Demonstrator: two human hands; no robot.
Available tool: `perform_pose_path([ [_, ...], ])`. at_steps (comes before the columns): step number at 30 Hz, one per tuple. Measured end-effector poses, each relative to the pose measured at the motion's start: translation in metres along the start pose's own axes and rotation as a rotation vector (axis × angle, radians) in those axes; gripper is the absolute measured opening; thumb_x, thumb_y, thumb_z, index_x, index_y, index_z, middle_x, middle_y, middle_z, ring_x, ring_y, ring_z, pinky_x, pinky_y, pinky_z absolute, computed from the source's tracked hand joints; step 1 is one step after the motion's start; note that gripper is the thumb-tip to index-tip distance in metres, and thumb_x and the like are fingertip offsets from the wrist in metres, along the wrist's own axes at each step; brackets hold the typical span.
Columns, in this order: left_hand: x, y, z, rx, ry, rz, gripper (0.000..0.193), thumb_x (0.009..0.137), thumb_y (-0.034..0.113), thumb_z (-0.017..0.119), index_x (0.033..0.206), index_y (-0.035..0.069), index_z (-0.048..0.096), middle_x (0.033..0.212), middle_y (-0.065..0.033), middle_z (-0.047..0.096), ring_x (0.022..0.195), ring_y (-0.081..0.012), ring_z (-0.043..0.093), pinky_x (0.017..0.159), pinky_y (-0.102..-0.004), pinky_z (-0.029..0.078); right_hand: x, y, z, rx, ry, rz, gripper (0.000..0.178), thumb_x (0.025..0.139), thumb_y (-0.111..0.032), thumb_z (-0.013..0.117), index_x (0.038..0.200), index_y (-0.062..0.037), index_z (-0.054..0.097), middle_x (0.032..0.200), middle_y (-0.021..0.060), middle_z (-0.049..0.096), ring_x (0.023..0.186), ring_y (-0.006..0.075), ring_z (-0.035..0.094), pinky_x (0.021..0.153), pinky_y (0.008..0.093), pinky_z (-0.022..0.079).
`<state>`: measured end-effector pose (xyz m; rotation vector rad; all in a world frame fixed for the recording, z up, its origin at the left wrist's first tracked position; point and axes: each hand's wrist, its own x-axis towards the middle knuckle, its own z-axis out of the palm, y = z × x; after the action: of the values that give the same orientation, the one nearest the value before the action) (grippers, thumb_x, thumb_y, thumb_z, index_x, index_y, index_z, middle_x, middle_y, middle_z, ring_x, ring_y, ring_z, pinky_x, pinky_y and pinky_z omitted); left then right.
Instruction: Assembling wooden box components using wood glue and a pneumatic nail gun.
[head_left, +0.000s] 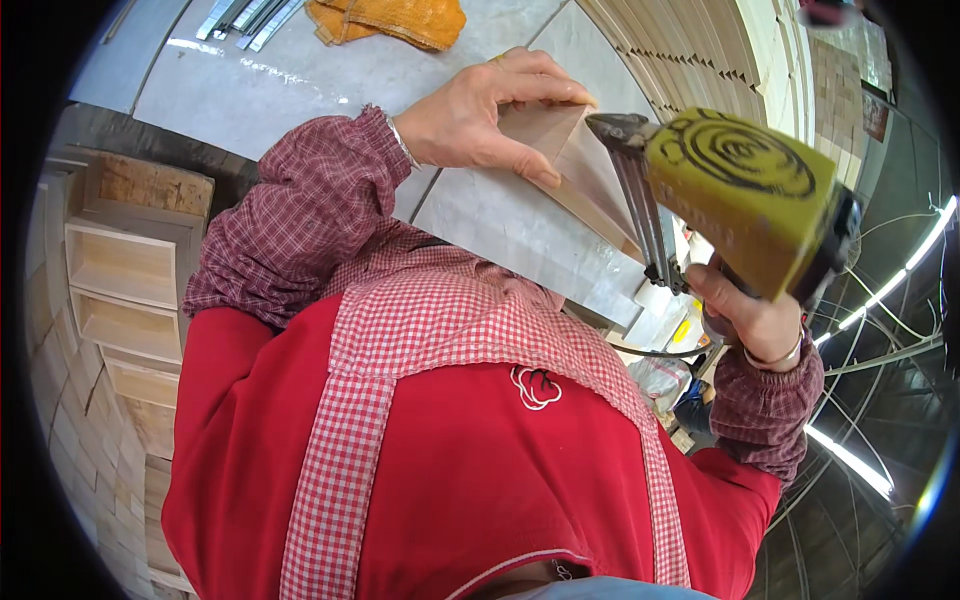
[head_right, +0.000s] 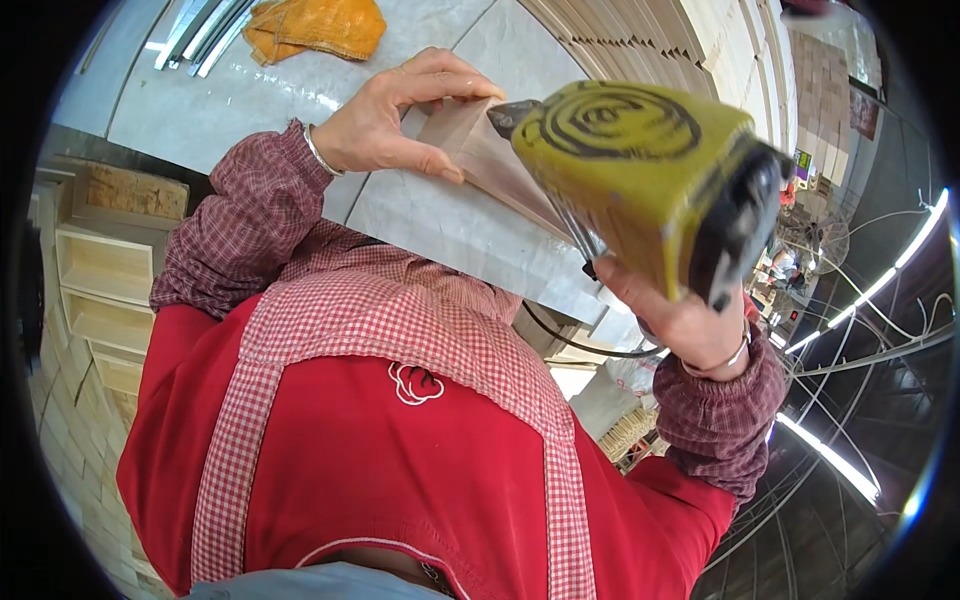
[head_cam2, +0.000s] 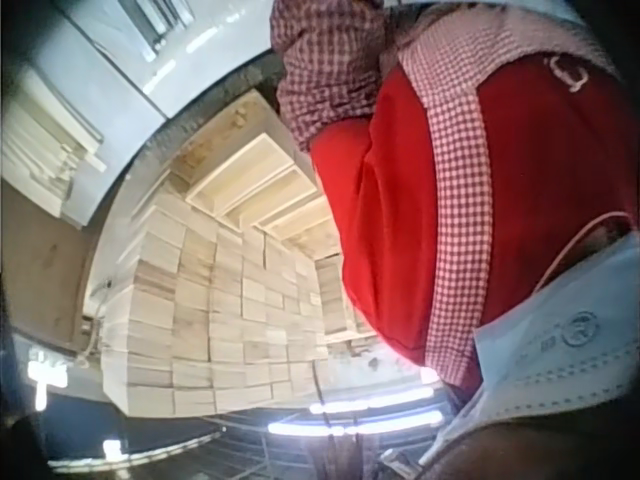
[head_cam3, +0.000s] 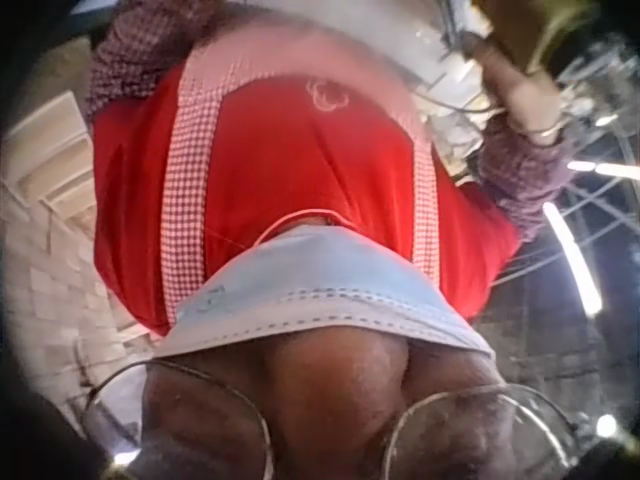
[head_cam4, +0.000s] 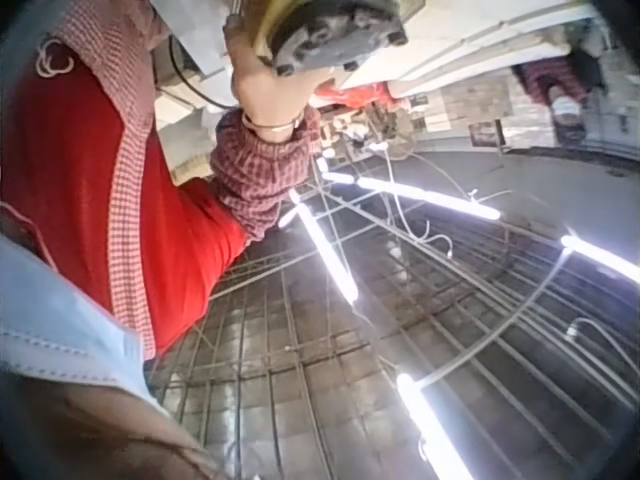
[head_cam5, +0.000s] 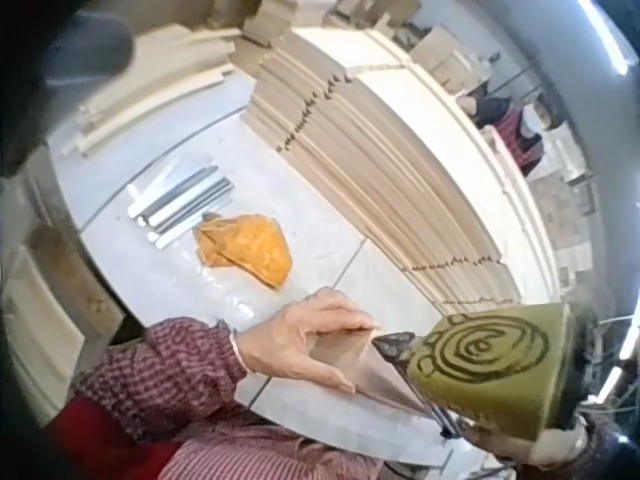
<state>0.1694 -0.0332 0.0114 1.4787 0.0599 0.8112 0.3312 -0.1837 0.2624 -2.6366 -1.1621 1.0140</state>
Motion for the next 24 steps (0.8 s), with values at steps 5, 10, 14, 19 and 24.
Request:
perform_pose_path([
  [5,0.000,-0.003,0.001,0.059,0.000,0.050,0.067,0.057,0.011,0.083,0.119,0.014,0.059,0.115,-0.0018,0.051,0.106,-0.0176,0.050,0.096,-0.0307,0.041,-0.013,0.021,-0.002,-0.060,-0.014,-0.169,0.048,0.069,-0.007,0.077,0.113,-0.0010,0.059,0.107,0.0123,0.063,0.087,0.0255,0.064,0.072,0.0299,0.052],
  [10,-0.001,-0.004,0.001,0.091,0.007,0.058,0.068,0.058,0.011,0.082,0.121,0.015,0.058,0.116,-0.0021,0.051,0.106,-0.0180,0.050,0.095,-0.0311,0.042,-0.015,0.019,0.003,-0.168,-0.050,-0.326,0.046,0.070,-0.006,0.076,0.113,-0.0029,0.059,0.111,0.0115,0.062,0.090,0.0248,0.065,0.075,0.0299,0.053],
  [14,0.000,-0.003,0.001,0.092,0.009,0.062,0.068,0.059,0.010,0.082,0.122,0.016,0.058,0.117,-0.0021,0.051,0.106,-0.0179,0.050,0.094,-0.0311,0.043,-0.010,0.031,0.008,-0.472,-0.088,-0.618,0.043,0.071,-0.004,0.074,0.113,-0.0045,0.060,0.111,0.0105,0.062,0.092,0.0239,0.065,0.076,0.0300,0.053],
  [19,-0.001,-0.002,0.000,0.113,0.010,0.057,0.068,0.059,0.010,0.081,0.122,0.016,0.057,0.116,-0.0017,0.051,0.106,-0.0175,0.050,0.093,-0.0308,0.043,-0.006,0.040,0.012,-0.257,-0.159,-0.737,0.041,0.073,-0.001,0.070,0.113,-0.0059,0.061,0.111,0.0093,0.062,0.097,0.0231,0.064,0.076,0.0299,0.053],
  [24,-0.001,-0.003,0.000,0.109,0.006,0.067,0.068,0.059,0.010,0.081,0.122,0.016,0.057,0.117,-0.0013,0.051,0.106,-0.0173,0.050,0.092,-0.0303,0.044,-0.007,0.042,0.014,-0.032,-0.200,-0.616,0.041,0.073,0.002,0.068,0.113,-0.0066,0.061,0.112,0.0091,0.062,0.099,0.0229,0.063,0.076,0.0296,0.053],
])
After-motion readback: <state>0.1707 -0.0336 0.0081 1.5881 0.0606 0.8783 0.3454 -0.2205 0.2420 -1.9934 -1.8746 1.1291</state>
